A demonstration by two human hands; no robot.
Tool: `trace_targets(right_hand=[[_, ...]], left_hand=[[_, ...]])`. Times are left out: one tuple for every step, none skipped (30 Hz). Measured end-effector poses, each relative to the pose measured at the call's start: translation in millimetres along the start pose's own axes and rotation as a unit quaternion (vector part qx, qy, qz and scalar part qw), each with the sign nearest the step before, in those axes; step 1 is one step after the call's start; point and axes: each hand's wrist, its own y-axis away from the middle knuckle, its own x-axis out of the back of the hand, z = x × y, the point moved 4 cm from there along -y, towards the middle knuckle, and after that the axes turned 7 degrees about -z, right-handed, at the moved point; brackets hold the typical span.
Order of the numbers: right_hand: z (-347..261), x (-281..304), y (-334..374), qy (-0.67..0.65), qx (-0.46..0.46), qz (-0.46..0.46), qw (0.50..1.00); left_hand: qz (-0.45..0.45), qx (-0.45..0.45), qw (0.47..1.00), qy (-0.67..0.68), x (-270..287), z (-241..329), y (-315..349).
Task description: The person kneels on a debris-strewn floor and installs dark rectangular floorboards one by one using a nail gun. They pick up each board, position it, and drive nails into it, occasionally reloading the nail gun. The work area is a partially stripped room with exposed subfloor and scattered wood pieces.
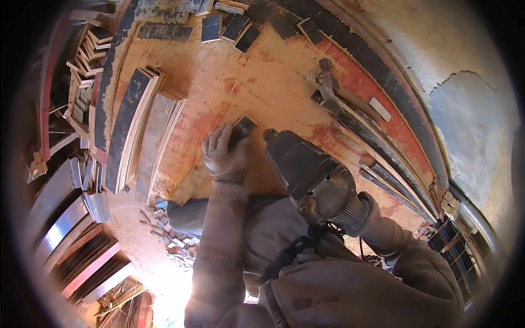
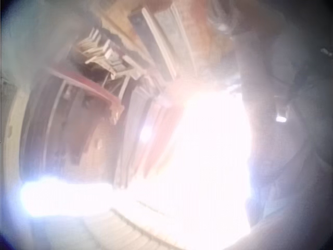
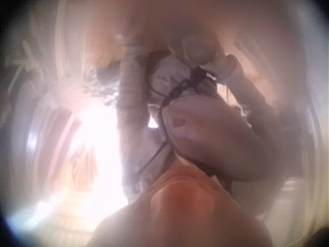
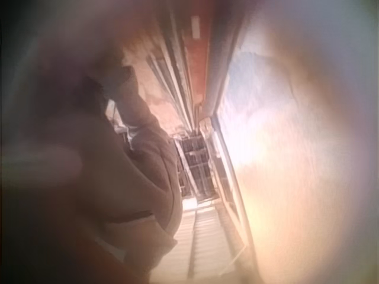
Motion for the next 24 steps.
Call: trace_targets(right_hand=[[-4, 5, -2, 0.166, 0.016, -0.003, 0.986], [-10, 8, -5, 0.284, 0.035, 0.003, 0.958], [-13, 12, -7, 0.324, 0.034, -0.018, 0.945], [-17, 15, -11, 0.323, 0.035, -0.029, 0.945], [-24, 19, -15, 0.329, 0.058, -0.021, 0.942], [-31, 23, -19, 0.334, 0.082, -0.013, 0.939], [-40, 27, -24, 0.347, 0.130, 0.014, 0.929], [-47, 28, -27, 0.312, 0.130, 0.025, 0.941], [-51, 30, -31, 0.276, 0.132, 0.036, 0.951], [-54, 29, -33, 0.193, 0.085, 0.031, 0.977], [-55, 30, -35, 0.153, 0.063, 0.024, 0.986], [-55, 29, -37, 0.114, 0.041, 0.020, 0.992], [-56, 30, -38, 0.117, 0.046, 0.014, 0.992], [-58, 30, -38, 0.134, 0.069, 0.015, 0.988], [-59, 30, -38, 0.151, 0.092, 0.017, 0.984], [-60, 30, -37, 0.179, 0.134, 0.023, 0.974], [-59, 30, -36, 0.204, 0.153, 0.021, 0.967], [-57, 29, -35, 0.228, 0.172, 0.021, 0.958], [-52, 27, -36, 0.250, 0.169, 0.012, 0.953], [-48, 25, -36, 0.271, 0.166, 0.001, 0.948], [-43, 22, -36, 0.292, 0.164, -0.010, 0.942], [-39, 20, -36, 0.314, 0.162, -0.021, 0.935], [-34, 19, -37, 0.336, 0.161, -0.031, 0.927], [-28, 19, -39, 0.348, 0.159, -0.057, 0.922]], left_hand=[[0.003, -0.005, 1.000, -0.002, 0, 0, -1], [0.001, -0.004, 1.000, -0.001, 0, 0, -1], [-0.002, -0.001, 1.000, -0.001, 0, -1, -1], [-0.005, 0.002, 1.000, 0.001, 0, -2, -2], [0.000, -0.006, 1.000, 0.007, 0, -2, -2], [0.003, -0.014, 1.000, 0.012, 0, -1, -2], [0.007, -0.022, 1.000, 0.016, 1, -1, -2], [0.004, -0.019, 1.000, 0.015, 1, -2, -1], [0.001, -0.015, 1.000, 0.013, 1, -2, -1], [-0.002, -0.012, 1.000, 0.012, 1, -2, -1], [0.000, -0.014, 1.000, 0.014, 1, -2, -1], [0.003, -0.015, 1.000, 0.017, 2, -2, -2], [0.005, -0.017, 1.000, 0.019, 2, -1, -2], [0.006, -0.020, 1.000, 0.017, 2, -1, -3], [0.007, -0.024, 1.000, 0.015, 2, 0, -4], [0.008, -0.025, 1.000, 0.012, 2, 1, -4], [0.009, -0.024, 1.000, 0.010, 2, 2, -4], [0.011, -0.023, 1.000, 0.006, 2, 3, -5], [0.016, -0.029, 0.999, 0.002, 3, 4, -5], [0.011, -0.012, 1.000, 0.001, 3, 3, -4], [0.008, -0.001, 1.000, 0.000, 3, 3, -4], [0.010, 0.005, 1.000, 0.003, 3, 3, -4], [0.005, 0.008, 1.000, 0.004, 3, 3, -4], [0.005, 0.006, 1.000, 0.009, 4, 3, -3]])
